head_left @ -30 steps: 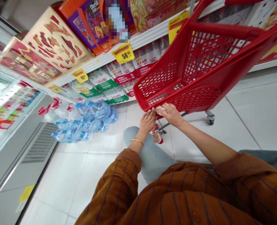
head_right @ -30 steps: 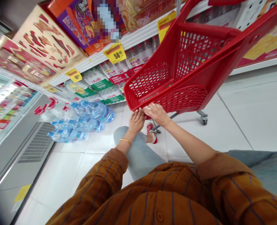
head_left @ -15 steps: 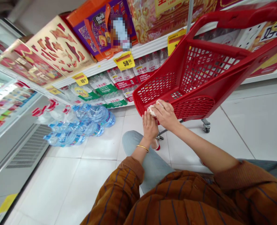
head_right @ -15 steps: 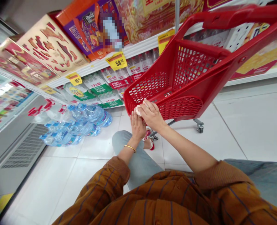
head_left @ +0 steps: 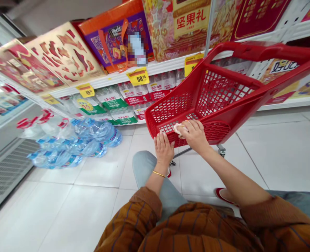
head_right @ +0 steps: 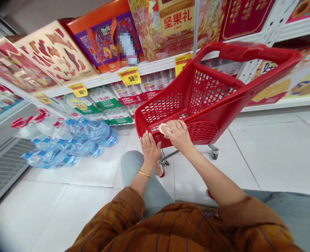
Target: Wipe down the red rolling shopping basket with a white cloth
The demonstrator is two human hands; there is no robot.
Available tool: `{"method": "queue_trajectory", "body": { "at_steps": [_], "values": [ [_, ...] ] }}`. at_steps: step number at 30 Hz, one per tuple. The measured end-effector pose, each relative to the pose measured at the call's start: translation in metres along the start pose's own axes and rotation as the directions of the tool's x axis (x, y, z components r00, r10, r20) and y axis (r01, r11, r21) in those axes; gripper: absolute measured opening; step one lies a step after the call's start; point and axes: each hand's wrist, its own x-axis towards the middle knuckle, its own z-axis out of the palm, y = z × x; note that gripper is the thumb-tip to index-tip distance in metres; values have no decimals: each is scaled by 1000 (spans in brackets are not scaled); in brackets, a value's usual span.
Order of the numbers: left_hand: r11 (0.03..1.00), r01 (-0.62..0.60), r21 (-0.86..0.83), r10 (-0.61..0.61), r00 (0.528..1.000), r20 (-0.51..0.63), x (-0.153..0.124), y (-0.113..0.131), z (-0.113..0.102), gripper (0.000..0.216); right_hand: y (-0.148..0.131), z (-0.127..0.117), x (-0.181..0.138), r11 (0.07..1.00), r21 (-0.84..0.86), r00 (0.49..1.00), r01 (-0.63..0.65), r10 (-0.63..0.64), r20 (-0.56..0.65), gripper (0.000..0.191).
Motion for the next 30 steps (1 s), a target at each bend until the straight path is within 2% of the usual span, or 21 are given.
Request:
{"method": "queue_trajectory", "body": {
  "at_steps": [6, 12, 16, 20, 23, 26, 30],
  "values": [
    [996, 62, -59, -61, 998, 13, -1, 7, 1, 59, 31, -17, -5, 999, -44, 999, 10, -8, 34, 25],
    [995, 93, -33, -95, 995, -44, 8, 22, -2, 62, 35, -17, -8, 1000, -27, 1000, -12, 13, 3, 23],
    [999, 12, -44, -13, 1000, -24, 26, 44, -3, 55, 29, -15, -8, 999, 4, 999, -49, 49, 0, 25],
    [993, 40, -115, -41, 999, -7, 46, 74, 0, 54, 25, -14, -7, 998, 6, 998, -60, 60, -1, 27],
    [987, 59, -148, -62, 998, -22, 53, 87, 5, 50, 27, -15, -8, 999, -7, 999, -47, 47, -3, 29],
    [991, 44, -129, -51, 997, -53, 52, 84, 10, 50, 31, -16, -8, 999, -41, 1000, -18, 18, -5, 29],
    [994, -85, -73, 78, 993, -89, 50, 67, 16, 47, 38, -19, -6, 997, -71, 999, 34, -35, -11, 26]
  ]
}}
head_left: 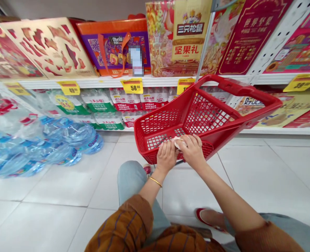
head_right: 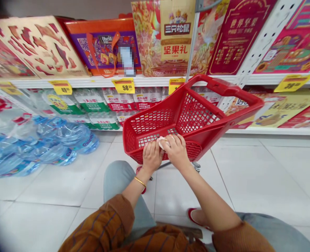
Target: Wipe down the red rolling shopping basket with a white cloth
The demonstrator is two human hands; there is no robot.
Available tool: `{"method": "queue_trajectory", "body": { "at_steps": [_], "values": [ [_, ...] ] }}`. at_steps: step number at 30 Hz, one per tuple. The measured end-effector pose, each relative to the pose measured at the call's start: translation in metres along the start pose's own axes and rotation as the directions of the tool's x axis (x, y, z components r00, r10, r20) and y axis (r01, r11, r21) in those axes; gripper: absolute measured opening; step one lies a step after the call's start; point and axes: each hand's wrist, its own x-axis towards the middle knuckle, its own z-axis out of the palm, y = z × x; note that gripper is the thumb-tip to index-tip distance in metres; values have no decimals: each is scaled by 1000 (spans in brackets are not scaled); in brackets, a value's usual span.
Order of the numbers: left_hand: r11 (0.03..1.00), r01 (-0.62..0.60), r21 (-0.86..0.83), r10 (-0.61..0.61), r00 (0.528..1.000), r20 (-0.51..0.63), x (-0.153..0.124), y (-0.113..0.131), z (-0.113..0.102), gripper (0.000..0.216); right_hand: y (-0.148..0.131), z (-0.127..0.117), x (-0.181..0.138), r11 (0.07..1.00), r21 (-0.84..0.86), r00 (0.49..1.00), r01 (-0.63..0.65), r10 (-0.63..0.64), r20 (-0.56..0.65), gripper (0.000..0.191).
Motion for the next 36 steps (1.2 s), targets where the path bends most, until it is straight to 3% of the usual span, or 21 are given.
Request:
{"method": "queue_trajectory", "body": {
  "at_steps": [8, 16, 24, 29, 34, 36],
  "values": [
    [998, 43, -47, -45, 998, -54, 1, -4, 7, 41, 21, -6, 1, 997, -78, 1000, 15, -13, 20, 19],
    [996, 38, -75, -43, 997, -66, 3, -1, -2, 42, 35, -25, 1, 996, -88, 994, -19, 29, 109, 20],
    [997, 19, -81, -28, 993, -115, 3, -6, -16, 36, 22, -30, 0, 998, -60, 993, -14, 21, 120, 19],
    [993, 28, -115, -40, 994, -105, -1, -14, -24, 33, 9, -34, -3, 998, -54, 991, 12, -4, 134, 39],
    [988, 50, -145, -63, 994, -84, -6, -18, -30, 32, -5, -46, 1, 1000, 9, 982, 2, -4, 189, 33],
    [989, 53, -140, -63, 996, -67, -7, -20, -34, 32, -5, -50, 2, 998, 34, 980, 49, -55, 191, 44]
  ]
}}
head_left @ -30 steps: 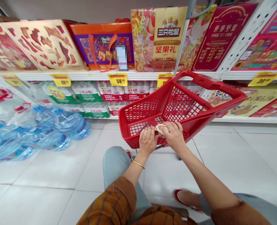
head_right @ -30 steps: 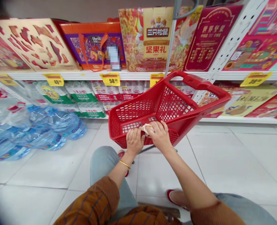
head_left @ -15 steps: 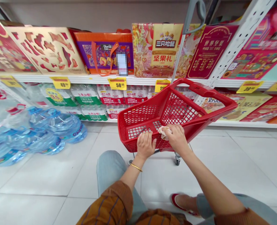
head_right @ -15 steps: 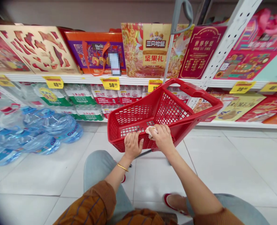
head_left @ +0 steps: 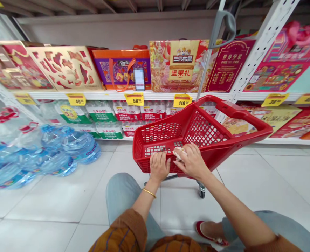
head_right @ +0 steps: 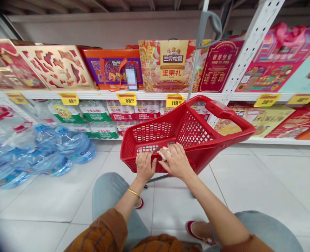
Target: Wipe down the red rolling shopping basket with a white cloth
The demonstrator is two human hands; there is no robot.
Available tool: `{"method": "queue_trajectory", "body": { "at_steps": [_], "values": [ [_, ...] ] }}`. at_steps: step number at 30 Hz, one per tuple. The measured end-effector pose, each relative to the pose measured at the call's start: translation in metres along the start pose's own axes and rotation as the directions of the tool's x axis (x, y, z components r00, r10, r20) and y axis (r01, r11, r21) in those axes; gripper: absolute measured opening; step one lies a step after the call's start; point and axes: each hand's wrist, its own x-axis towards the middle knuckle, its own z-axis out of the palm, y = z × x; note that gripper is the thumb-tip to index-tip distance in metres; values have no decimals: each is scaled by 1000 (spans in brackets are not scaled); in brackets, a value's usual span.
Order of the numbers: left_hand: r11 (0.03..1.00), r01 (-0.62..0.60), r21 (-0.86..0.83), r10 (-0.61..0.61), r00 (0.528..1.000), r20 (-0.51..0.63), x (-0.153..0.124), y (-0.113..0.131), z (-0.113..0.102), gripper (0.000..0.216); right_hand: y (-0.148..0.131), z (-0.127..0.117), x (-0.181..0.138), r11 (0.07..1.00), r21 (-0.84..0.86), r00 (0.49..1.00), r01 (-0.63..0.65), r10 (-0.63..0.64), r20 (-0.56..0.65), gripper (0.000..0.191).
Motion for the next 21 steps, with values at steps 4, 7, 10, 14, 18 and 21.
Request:
{"method": "queue_trajectory", "body": {
  "at_steps": [4, 7, 10, 14, 18, 21],
  "values": [
    [1000, 11, 4, -11, 999, 45, 2, 1, -10, 31, 7, -4, 3, 989, -57, 991, 134, -134, -7, 37],
    [998, 65, -6, -64, 995, 81, 9, 8, -17, 30, 11, -4, 7, 978, -95, 983, 183, -182, 19, 24],
    [994, 102, -34, -97, 989, 109, 19, 20, -19, 29, 7, -4, 12, 973, -118, 980, 199, -198, 26, 23],
    [987, 100, -123, -86, 990, 115, 29, 34, -11, 32, -2, 1, 16, 969, -133, 978, 210, -209, 24, 26],
    [988, 100, -116, -88, 990, 108, 30, 33, -3, 31, -1, 7, 16, 973, -100, 978, 208, -209, 8, 27],
    [993, 46, -107, -33, 992, 118, 28, 25, 0, 29, 4, 9, 15, 974, -103, 979, 202, -203, -2, 27]
  ]
}}
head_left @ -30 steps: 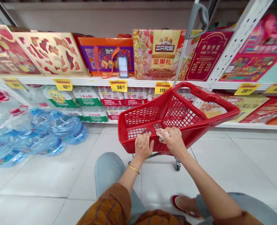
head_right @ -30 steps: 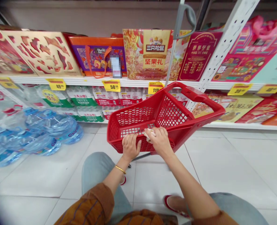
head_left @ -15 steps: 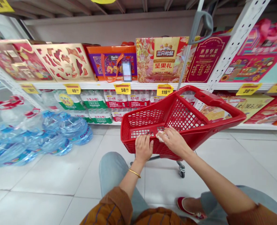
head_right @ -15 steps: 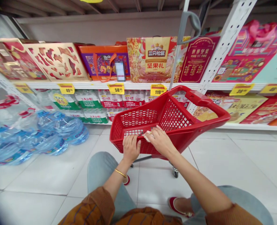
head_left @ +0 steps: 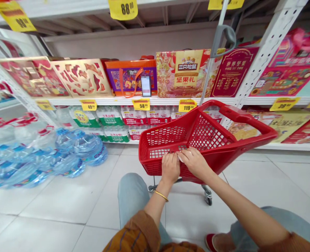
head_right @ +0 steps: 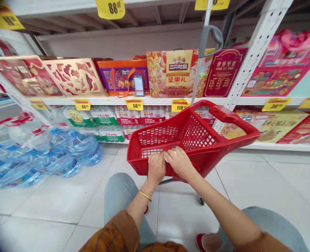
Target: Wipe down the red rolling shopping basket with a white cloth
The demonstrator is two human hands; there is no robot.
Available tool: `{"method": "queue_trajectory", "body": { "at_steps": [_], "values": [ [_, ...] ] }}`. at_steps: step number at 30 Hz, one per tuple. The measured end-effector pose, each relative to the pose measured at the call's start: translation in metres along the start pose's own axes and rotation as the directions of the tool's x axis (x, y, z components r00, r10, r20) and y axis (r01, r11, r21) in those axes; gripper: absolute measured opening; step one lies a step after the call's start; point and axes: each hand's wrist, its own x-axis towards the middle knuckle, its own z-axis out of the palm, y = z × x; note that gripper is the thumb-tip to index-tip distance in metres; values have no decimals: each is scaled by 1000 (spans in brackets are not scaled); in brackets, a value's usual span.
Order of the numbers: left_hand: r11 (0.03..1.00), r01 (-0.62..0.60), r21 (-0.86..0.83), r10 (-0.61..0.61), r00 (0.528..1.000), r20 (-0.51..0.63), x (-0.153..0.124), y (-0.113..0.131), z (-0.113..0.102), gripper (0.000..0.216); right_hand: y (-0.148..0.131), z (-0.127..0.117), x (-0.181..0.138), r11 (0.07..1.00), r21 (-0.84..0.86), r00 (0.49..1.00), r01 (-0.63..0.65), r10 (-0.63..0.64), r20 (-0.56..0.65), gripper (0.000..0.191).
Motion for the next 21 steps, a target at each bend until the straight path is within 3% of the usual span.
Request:
{"method": "queue_trajectory", "body": {
  "at_steps": [12, 21],
  "values": [
    [996, -72, 48, 71, 997, 7, 1, -5, 1, 36, 14, -3, -10, 999, -2, 998, -49, 49, 50, 24],
    [999, -37, 26, 36, 999, 35, 2, -7, 0, 28, 27, -14, -21, 994, -26, 994, -103, 104, 47, 24]
  ]
}}
